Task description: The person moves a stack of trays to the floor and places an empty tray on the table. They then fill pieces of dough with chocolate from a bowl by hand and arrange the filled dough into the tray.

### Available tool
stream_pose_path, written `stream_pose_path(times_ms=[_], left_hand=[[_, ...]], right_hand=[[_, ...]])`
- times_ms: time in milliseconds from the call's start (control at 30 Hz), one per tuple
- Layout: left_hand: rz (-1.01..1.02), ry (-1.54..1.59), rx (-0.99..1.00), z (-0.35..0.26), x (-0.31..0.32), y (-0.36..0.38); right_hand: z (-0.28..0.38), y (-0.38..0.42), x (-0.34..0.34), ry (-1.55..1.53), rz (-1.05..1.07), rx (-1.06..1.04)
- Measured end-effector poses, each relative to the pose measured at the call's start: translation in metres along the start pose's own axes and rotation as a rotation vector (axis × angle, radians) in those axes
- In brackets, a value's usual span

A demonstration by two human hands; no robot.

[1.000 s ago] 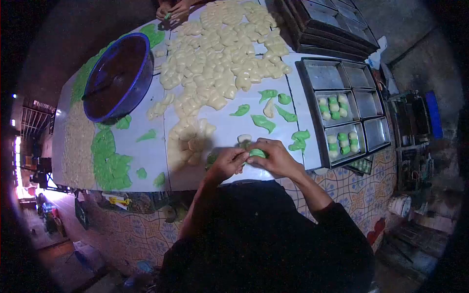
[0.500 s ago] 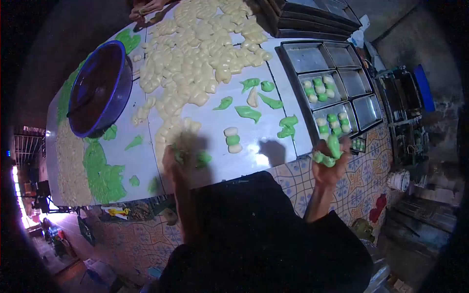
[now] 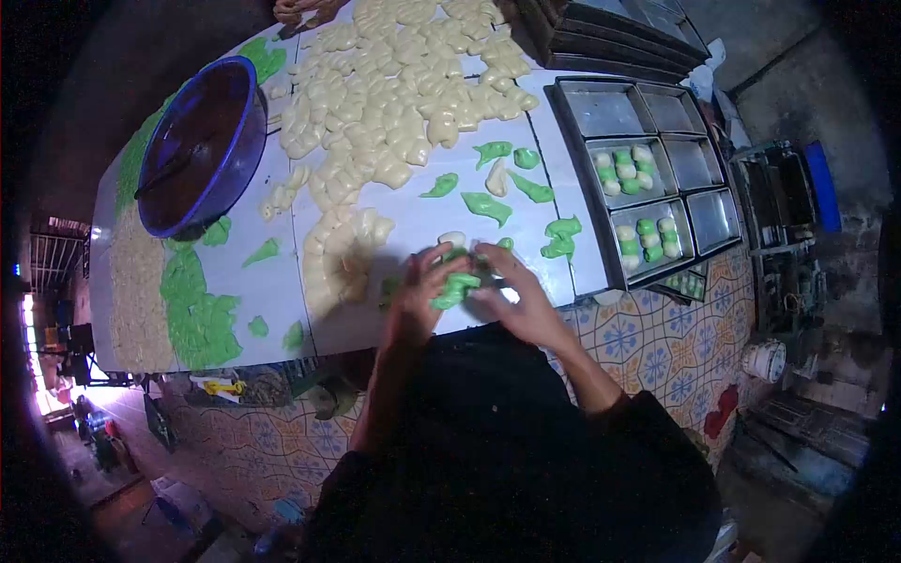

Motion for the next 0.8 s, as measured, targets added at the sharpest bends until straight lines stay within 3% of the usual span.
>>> stream_pose_path(times_ms=[33, 67, 100, 167, 200, 233, 267, 300, 333, 367, 400, 433, 500, 533, 567, 633, 700, 767, 800], left_hand=[[-0.088, 0.539, -0.286, -0.002, 0.015, 0.001], [-0.115, 0.648, -0.373, -0.01, 0.019, 0.002], [-0.111, 0.646, -0.366, -0.01, 0.019, 0.002], [-0.293, 0.53, -0.245, -0.007, -0.002, 0.001], [-0.251, 0.733, -0.423, 0.0, -0.001, 0.005], [-0.256, 0.733, -0.431, 0.006, -0.008, 0.011], [-0.012, 0.551, -0.319, 0.0, 0.001, 0.015], [0.223, 0.362, -0.202, -0.006, 0.013, 0.023], [-0.01, 0.846, -0.791, -0.021, 0.02, 0.038], [-0.028, 0.845, -0.791, -0.019, 0.015, 0.039], [0.105, 0.689, -0.737, -0.02, 0.016, 0.042], [0.233, 0.531, -0.683, -0.018, 0.018, 0.047], [0.119, 0.614, -0.821, 0.017, 0.028, 0.067], [0.17, 0.671, -0.76, 0.013, 0.032, 0.066], [0.222, 0.726, -0.694, 0.009, 0.036, 0.063], [0.263, 0.736, -0.723, 0.01, 0.043, 0.066], [0.264, 0.917, -0.84, 0.012, 0.053, 0.074], [0.338, 1.078, -0.828, 0.009, 0.061, 0.079], [0.264, 1.135, -0.876, 0.01, 0.062, 0.079]], right_hand=[[0.005, 0.0, 0.015, 0.1, 0.054, -0.097], [-0.011, 0.005, 0.025, 0.108, 0.129, -0.036], [-0.019, 0.005, 0.034, 0.115, 0.202, 0.021], [-0.014, 0.003, 0.035, 0.062, 0.219, -0.022], [0.001, 0.004, 0.04, -0.014, 0.292, 0.04], [0.007, 0.009, 0.046, -0.092, 0.366, 0.106], [0.026, 0.012, 0.05, -0.009, 0.423, -0.184], [0.017, 0.017, 0.051, 0.024, 0.425, -0.079], [0.007, 0.021, 0.049, -0.012, 0.43, 0.003], [-0.005, 0.024, 0.046, -0.048, 0.437, 0.086], [-0.011, 0.03, 0.045, -0.092, 0.491, 0.349], [-0.016, 0.032, 0.044, -0.097, 0.511, 0.349], [0.005, 0.035, 0.037, 0.103, 0.432, -0.167], [0.011, 0.033, 0.034, 0.117, 0.394, -0.21], [0.01, 0.033, 0.034, 0.119, 0.396, -0.215], [-0.013, 0.036, 0.029, 0.078, 0.388, 0.052], [-0.016, 0.039, 0.032, 0.057, 0.411, 0.066], [-0.018, 0.04, 0.027, 0.056, 0.328, 0.08], [-0.013, 0.038, 0.027, 0.13, 0.361, 0.061]])
Point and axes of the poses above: each hand's wrist, its own y-axis away from the middle knuckle, its own x-axis out of the palm, z = x × y, the point moved 9 cm from there along -y, towards the middle knuckle, and after that the axes turned 11 degrees about -z, right-handed, at the moved point
